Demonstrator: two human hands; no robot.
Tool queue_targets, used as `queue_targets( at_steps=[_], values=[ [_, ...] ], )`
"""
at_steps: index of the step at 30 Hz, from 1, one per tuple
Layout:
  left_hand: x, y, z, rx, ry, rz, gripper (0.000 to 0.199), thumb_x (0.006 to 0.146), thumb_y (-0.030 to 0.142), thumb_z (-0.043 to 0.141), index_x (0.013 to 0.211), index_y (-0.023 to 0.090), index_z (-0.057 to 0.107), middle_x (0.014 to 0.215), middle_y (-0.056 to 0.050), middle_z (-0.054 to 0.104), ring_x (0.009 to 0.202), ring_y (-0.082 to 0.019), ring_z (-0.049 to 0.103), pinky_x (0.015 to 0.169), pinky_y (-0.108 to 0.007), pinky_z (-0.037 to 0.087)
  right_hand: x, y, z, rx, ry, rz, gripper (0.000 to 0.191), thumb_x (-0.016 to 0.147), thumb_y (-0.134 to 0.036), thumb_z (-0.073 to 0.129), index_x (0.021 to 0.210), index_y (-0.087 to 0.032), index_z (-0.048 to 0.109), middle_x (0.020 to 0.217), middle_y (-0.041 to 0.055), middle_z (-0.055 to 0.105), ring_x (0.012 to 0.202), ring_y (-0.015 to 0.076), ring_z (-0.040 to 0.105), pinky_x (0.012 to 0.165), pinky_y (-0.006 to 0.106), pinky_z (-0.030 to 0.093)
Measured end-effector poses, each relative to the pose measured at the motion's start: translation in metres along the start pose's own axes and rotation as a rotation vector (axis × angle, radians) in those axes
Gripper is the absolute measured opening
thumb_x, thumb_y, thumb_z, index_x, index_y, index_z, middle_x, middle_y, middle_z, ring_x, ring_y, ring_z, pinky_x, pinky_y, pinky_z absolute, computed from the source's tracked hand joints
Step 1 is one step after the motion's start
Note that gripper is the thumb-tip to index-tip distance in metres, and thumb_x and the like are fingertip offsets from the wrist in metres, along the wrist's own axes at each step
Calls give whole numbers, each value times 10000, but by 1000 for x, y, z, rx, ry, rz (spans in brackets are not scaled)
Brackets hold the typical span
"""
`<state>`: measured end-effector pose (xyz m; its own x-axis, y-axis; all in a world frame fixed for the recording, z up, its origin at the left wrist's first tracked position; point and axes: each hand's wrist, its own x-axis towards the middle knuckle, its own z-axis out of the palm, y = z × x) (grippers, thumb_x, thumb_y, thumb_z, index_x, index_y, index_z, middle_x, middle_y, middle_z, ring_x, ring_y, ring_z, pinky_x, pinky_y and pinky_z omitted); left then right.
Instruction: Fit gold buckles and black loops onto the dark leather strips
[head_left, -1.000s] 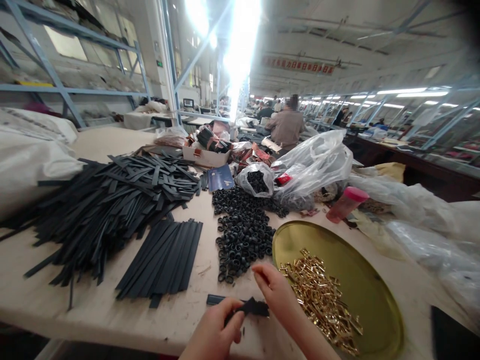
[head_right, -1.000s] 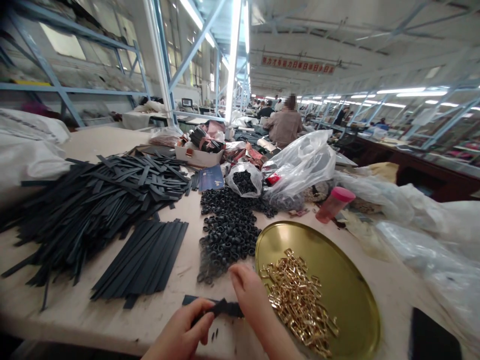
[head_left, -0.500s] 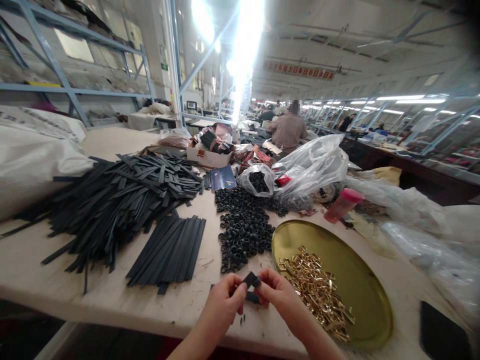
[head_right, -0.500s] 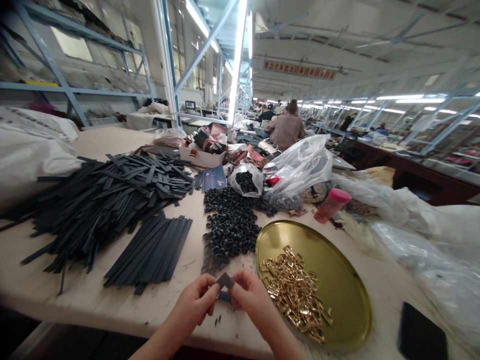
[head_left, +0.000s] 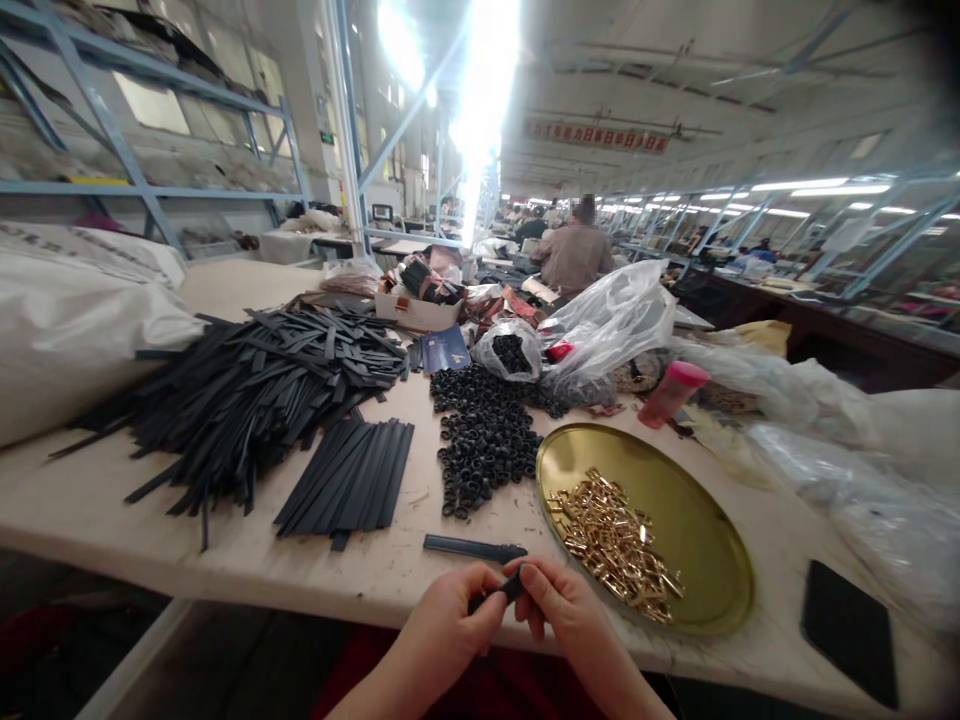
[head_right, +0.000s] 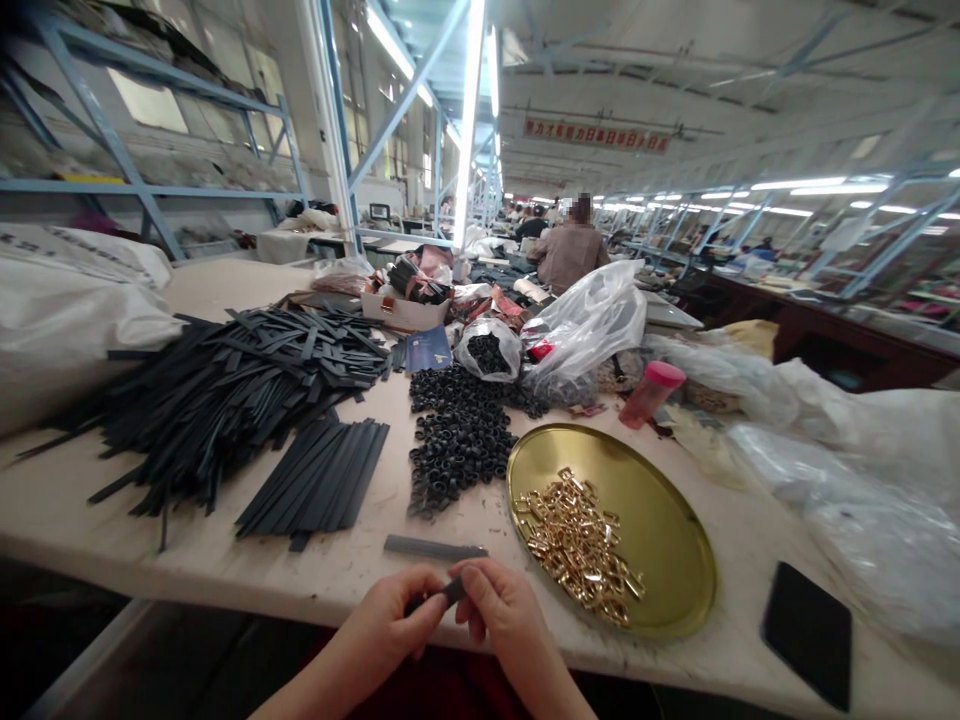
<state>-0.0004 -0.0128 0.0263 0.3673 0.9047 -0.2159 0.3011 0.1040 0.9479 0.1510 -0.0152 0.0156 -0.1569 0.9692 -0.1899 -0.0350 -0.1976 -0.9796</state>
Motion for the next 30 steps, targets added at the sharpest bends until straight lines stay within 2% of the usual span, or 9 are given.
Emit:
queue_targets(
  at_steps=[4,8,11,14,16,20,23,26,30],
  values=[
    [-1,4,5,27,64,-20,202,764,325,431,685,168,531,497,65,423,441,-93,408,450,-187,317,-4,6,4,58,56,24,476,689,-581,553,777,-124,653,399,-65,425,356,55,324,374,187,229],
    [-5,7,6,69,40,9,239,786,329,410,671,171,548,483,60,434,453,-100,411,475,-196,316,-4,11,4,-39,93,-8,488,707,-580,531,788,-120,675,418,-57,419,390,63,331,398,198,235],
    [-4,6,8,94,86,-6,236,793,321,410,677,169,549,500,51,451,474,-106,427,487,-202,313,-4,11,7,-24,83,-13,466,698,-563,554,800,-126,678,430,-63,395,406,64,320,400,202,228],
    [-2,4,9,82,101,-20,219,796,309,416,688,169,544,509,49,457,472,-107,424,491,-206,321,-4,12,12,95,79,31,421,654,-526,624,803,-134,661,448,-71,389,410,57,299,394,196,207],
    [0,4,10,49,88,-12,226,813,312,401,711,168,542,529,44,474,486,-109,432,500,-208,334,-4,15,16,228,133,62,373,658,-498,640,789,-148,624,451,-84,374,403,50,273,391,188,189],
    [-1,5,8,-46,63,58,131,806,241,424,843,169,527,730,4,583,684,-133,524,641,-216,396,-1,22,22,427,236,77,289,683,-441,646,728,-179,533,451,-105,331,393,45,237,399,181,185],
    [-2,3,5,-117,26,52,154,781,142,398,906,177,481,802,-2,600,747,-135,548,695,-229,411,0,24,27,407,203,93,295,659,-437,665,712,-185,520,478,-90,387,402,54,287,407,185,233],
    [1,-1,1,-161,58,10,163,770,125,390,915,181,439,795,1,598,760,-135,563,697,-236,416,0,24,31,343,159,53,318,638,-450,679,741,-184,538,571,-56,492,463,72,383,449,196,315],
    [7,-7,-5,-165,45,-62,170,762,141,406,925,187,398,649,46,554,624,-119,540,600,-224,403,-2,24,28,347,156,54,405,774,-560,467,754,-165,553,457,-57,463,431,74,371,443,195,306]
  ],
)
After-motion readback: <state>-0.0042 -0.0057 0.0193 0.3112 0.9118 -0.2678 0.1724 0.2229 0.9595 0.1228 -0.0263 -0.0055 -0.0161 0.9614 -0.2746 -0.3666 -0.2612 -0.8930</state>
